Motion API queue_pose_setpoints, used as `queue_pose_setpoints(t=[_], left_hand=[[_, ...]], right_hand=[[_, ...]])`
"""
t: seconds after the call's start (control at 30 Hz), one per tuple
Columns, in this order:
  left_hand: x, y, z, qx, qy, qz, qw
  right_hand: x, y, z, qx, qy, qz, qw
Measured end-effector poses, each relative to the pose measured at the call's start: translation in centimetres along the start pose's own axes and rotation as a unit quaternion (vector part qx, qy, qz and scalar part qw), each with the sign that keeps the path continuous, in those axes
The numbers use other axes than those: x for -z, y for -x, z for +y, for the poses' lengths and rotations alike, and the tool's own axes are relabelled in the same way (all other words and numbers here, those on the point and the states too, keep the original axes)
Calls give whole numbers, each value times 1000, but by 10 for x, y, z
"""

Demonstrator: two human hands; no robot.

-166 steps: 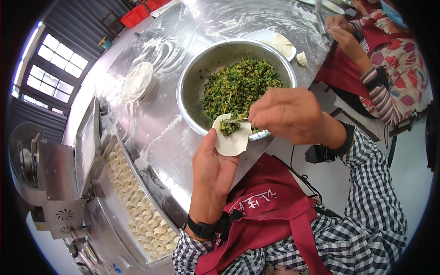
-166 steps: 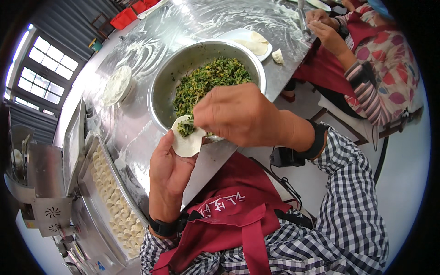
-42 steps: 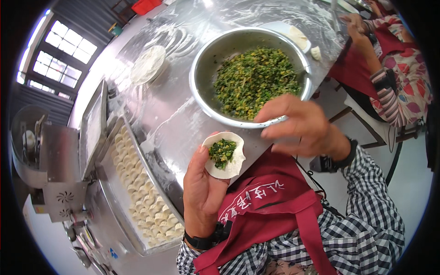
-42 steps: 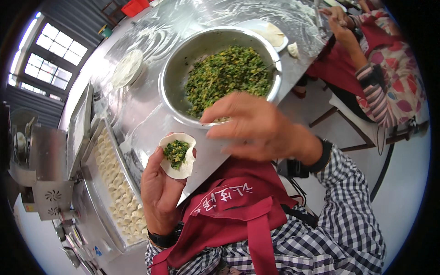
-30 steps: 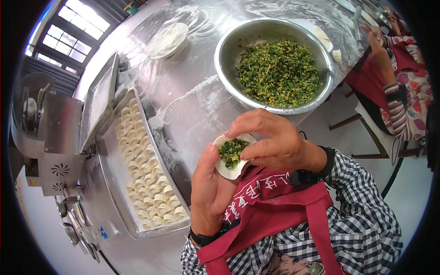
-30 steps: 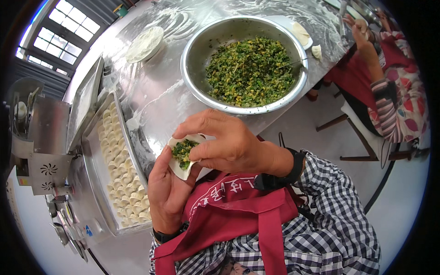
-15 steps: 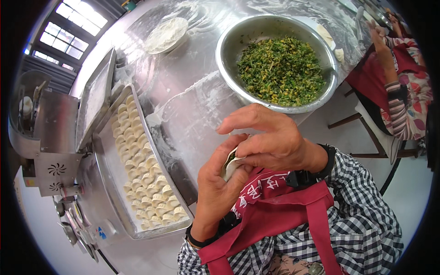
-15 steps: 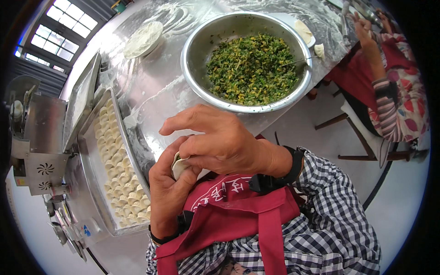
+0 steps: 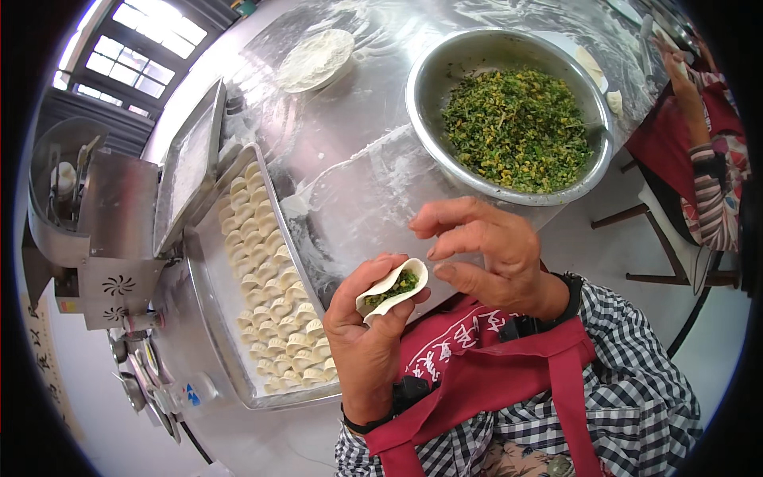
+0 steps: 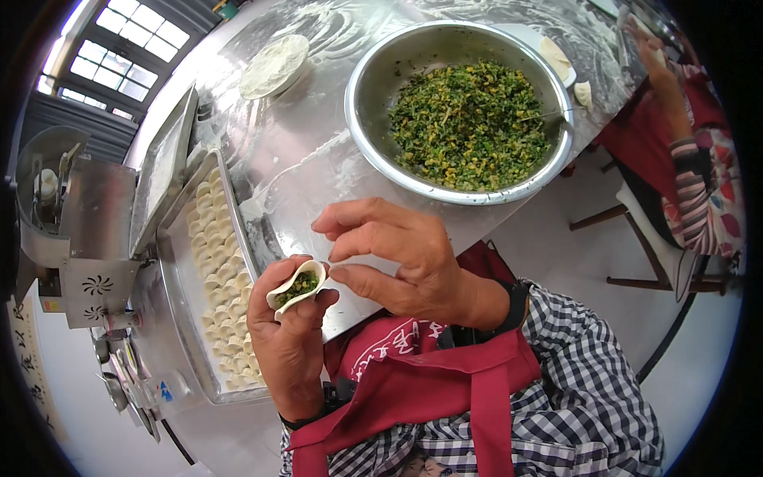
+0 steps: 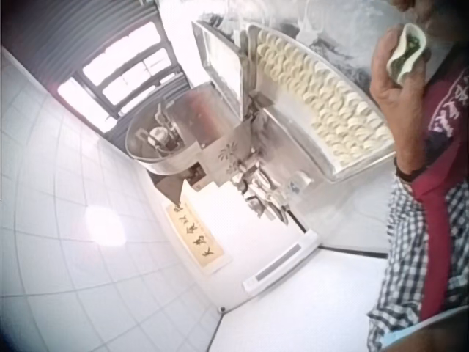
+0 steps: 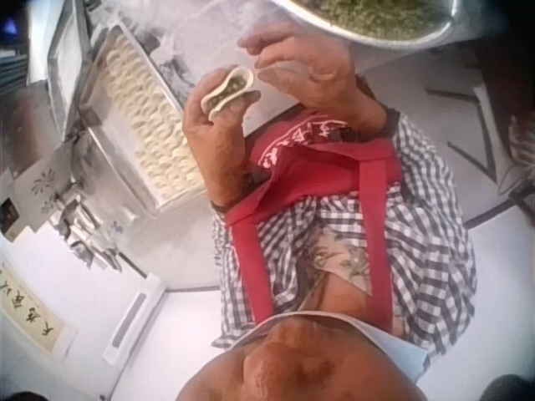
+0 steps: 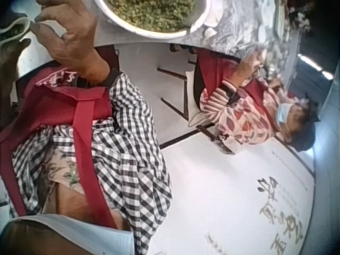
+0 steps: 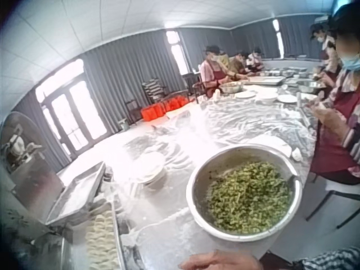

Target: The person picks up a wrapper from a plate, scoops filling from a bowl onto it using a utensil, and folds the edges together by hand. They then place the finished dumpling onto a tray and repeat the process.

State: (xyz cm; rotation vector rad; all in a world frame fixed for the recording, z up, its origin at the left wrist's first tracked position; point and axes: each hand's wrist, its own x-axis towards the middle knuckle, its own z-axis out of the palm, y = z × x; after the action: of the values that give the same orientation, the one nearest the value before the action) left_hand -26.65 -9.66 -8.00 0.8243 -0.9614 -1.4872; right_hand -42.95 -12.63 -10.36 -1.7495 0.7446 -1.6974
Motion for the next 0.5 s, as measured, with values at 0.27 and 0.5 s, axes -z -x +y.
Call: queue_pose_setpoints(t=[0.27,0.5], left_hand=[[0,3,-6,-32,-15,19,999],[-2,4,-8,-29,-16,29,999]], right_hand=[[-8,1,-3,9,-21,-32,999],[-14,0,-6,48,33,-15,998]])
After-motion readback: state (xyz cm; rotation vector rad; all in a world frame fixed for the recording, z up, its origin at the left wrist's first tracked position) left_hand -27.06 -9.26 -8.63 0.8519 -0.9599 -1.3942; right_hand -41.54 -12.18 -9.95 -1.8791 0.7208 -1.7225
